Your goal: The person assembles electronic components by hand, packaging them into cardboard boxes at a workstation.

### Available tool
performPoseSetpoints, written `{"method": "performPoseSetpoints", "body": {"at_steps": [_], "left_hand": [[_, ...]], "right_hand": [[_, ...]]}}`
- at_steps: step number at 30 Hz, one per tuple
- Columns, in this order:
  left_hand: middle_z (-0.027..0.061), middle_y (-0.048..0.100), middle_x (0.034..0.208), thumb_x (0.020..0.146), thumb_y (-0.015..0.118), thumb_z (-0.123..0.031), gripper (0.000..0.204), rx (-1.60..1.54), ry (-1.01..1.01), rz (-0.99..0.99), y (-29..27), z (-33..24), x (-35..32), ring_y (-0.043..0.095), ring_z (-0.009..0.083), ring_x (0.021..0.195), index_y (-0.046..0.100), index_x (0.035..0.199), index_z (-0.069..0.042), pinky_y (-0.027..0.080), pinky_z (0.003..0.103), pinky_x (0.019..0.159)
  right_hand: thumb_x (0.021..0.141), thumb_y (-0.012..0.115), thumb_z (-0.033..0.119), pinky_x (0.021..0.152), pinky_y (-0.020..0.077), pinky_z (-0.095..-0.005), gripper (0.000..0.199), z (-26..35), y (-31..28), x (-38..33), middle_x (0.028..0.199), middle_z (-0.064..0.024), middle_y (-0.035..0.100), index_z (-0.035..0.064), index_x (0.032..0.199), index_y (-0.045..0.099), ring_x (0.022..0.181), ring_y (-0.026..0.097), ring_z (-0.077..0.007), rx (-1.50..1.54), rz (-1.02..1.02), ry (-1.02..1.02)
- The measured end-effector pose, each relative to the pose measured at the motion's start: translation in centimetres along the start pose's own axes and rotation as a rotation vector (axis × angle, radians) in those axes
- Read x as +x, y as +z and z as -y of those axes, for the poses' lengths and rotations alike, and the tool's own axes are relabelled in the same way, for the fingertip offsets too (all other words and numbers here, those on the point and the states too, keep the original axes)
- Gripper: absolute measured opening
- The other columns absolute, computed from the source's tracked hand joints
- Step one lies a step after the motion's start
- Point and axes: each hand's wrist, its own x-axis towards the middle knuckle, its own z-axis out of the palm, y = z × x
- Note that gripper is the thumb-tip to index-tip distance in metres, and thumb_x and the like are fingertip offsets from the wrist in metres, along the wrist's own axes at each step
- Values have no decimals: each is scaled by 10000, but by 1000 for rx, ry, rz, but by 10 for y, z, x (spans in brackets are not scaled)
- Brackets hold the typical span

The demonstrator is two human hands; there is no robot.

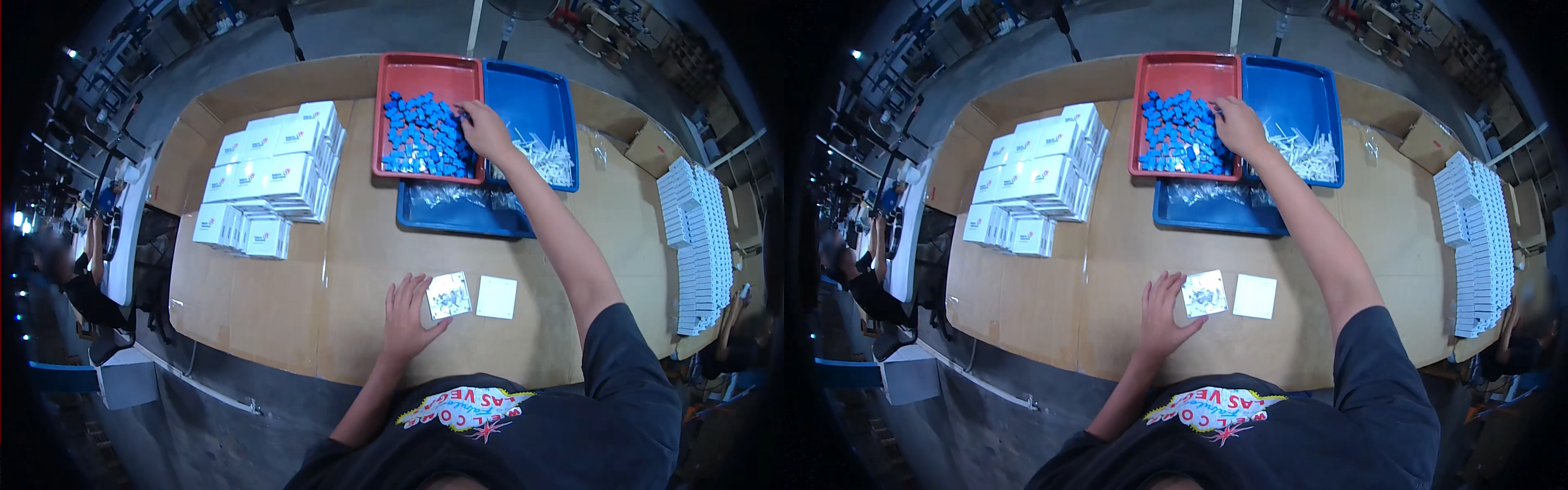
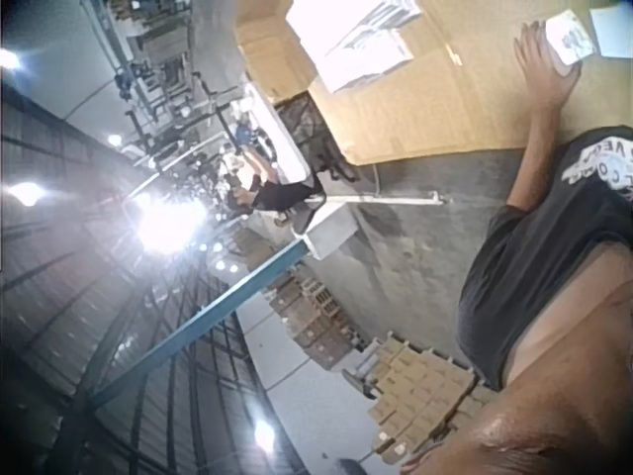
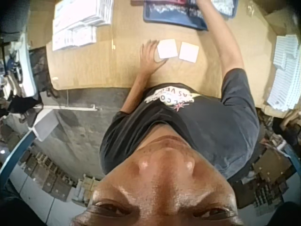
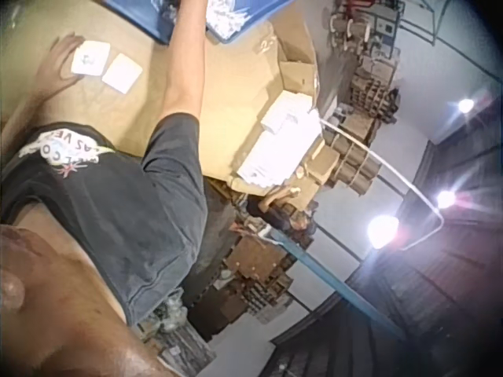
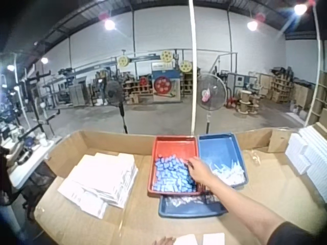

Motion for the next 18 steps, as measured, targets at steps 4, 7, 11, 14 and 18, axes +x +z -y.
{"method": "performPoseSetpoints", "body": {"at_steps": [4, 7, 11, 14, 18], "left_hand": [[154, 523, 1492, 793, 848, -428, 847, -11, -9, 10, -4, 0, 0, 422, 364, 1470, 503, 1479, -71, 246, 592, 1228], [150, 528, 1482, 801, 844, -425, 824, -18, -8, 11, -4, -1, 2, 427, 360, 1466, 511, 1470, -79, 247, 591, 1228], [143, 538, 1461, 806, 842, -430, 796, -19, -21, 11, -4, -2, 1, 435, 346, 1462, 526, 1451, -86, 245, 590, 1229], [138, 541, 1456, 805, 843, -432, 791, -18, -17, 11, -3, -2, 3, 437, 341, 1462, 531, 1444, -86, 244, 593, 1230], [133, 541, 1456, 796, 849, -434, 795, -33, -3, -2, 0, -1, 1, 436, 337, 1464, 536, 1438, -86, 242, 597, 1231]], "right_hand": [[898, 625, 51, 1028, 489, -441, 326, -4, 25, 42, 1174, -153, 658, 93, 1198, 746, 1195, 613, -344, -233, 24, -142], [895, 639, 58, 1062, 460, -454, 336, -15, 35, 52, 1216, -137, 639, 110, 1208, 748, 1219, 592, -328, -308, 58, -193], [867, 694, 63, 1002, 467, -451, 218, -10, 24, 53, 1214, -117, 647, 87, 1077, 743, 1211, 592, -314, -222, 83, -158], [858, 725, 80, 966, 467, -445, 128, -4, 2, 44, 1198, -103, 663, 75, 986, 721, 1186, 605, -308, -140, 44, -64], [806, 784, 43, 907, 496, -436, 174, 24, -39, 13, 1200, -109, 685, 74, 958, 705, 1104, 646, -319, -6, -433, -379]]}}
